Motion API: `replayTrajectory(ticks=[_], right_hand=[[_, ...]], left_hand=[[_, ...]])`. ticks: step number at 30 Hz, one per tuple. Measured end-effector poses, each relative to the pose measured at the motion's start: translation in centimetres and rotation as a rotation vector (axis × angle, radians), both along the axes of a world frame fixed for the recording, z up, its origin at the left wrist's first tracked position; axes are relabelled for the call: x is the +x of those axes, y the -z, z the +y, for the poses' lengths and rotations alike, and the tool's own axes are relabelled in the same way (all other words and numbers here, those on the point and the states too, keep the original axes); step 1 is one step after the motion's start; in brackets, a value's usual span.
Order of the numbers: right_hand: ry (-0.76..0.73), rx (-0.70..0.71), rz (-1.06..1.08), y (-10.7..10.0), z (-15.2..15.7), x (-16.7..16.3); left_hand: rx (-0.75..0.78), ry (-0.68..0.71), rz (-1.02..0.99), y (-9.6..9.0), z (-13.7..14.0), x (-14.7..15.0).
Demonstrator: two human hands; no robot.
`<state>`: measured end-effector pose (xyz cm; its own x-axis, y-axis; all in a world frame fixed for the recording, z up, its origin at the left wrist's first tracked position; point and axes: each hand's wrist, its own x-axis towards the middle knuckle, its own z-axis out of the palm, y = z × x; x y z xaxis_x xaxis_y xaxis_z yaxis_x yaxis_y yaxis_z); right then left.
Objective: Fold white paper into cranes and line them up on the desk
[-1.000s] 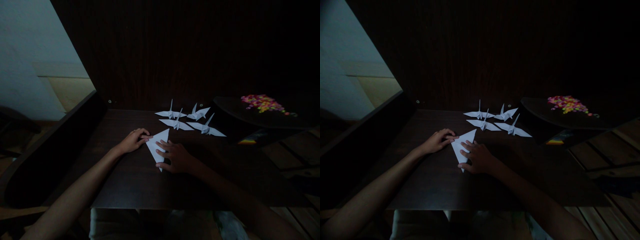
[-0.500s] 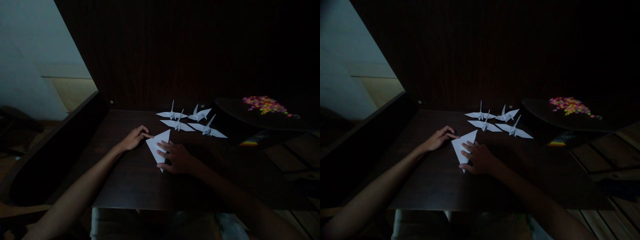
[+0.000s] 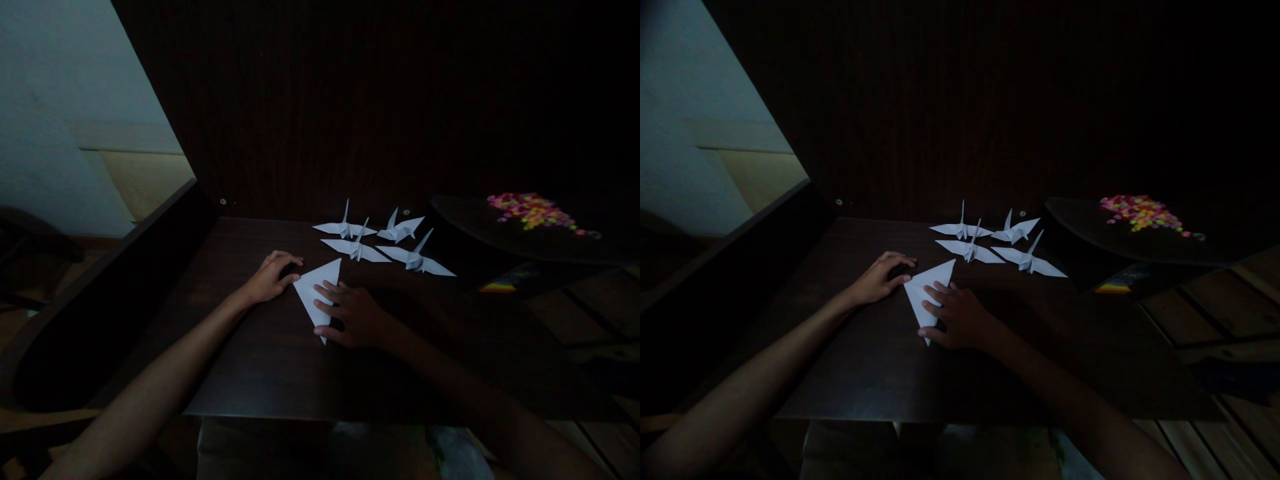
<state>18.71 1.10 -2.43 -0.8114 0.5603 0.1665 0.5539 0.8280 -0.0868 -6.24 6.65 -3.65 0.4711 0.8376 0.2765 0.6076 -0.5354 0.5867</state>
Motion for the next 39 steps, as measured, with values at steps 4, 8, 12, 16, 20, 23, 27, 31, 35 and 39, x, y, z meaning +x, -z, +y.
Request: replayTrajectory(ticks=[4,8,12,16,20,23,27,31,35,39], right_hand=[[0.002,0.007,-0.019,-0.2,-0.1,0.0],[0.011,0.0,-0.018,0.0,-0.2,-0.1],[0.002,-0.019,-0.024,0.3,-0.1,0.0],[0.006,-0.033,-0.021,0.2,-0.1,-0.1],[-0.004,-0.042,-0.028,0.2,-0.2,-0.1],[-0.015,-0.044,-0.032,0.3,-0.2,-0.1],[-0.004,-0.073,-0.036,0.2,-0.2,-0.1],[0.007,-0.088,-0.025,-0.1,-0.3,-0.2],[0.006,-0.089,0.018,-0.2,-0.2,-0.2],[0.02,-0.116,0.039,0.0,-0.2,0.0]], left_hand=[[0.019,-0.026,0.05,-0.1,0.0,0.0],[0.117,0.047,0.101,-0.3,-0.4,0.4],[0.263,0.138,0.223,-0.4,-1.5,1.2],[0.366,0.147,0.311,-0.4,-2.3,1.8],[0.399,0.133,0.324,0.1,-2.7,2.0],[0.372,0.089,0.338,0.7,-3.2,2.3],[0.314,0.059,0.371,0.9,-4.1,3.0],[0.224,0.035,0.5,0.2,-4.9,3.7],[0.167,0.02,0.573,-0.6,-5.1,4.0],[0.161,0.014,0.591,-0.8,-5.1,4.0]])
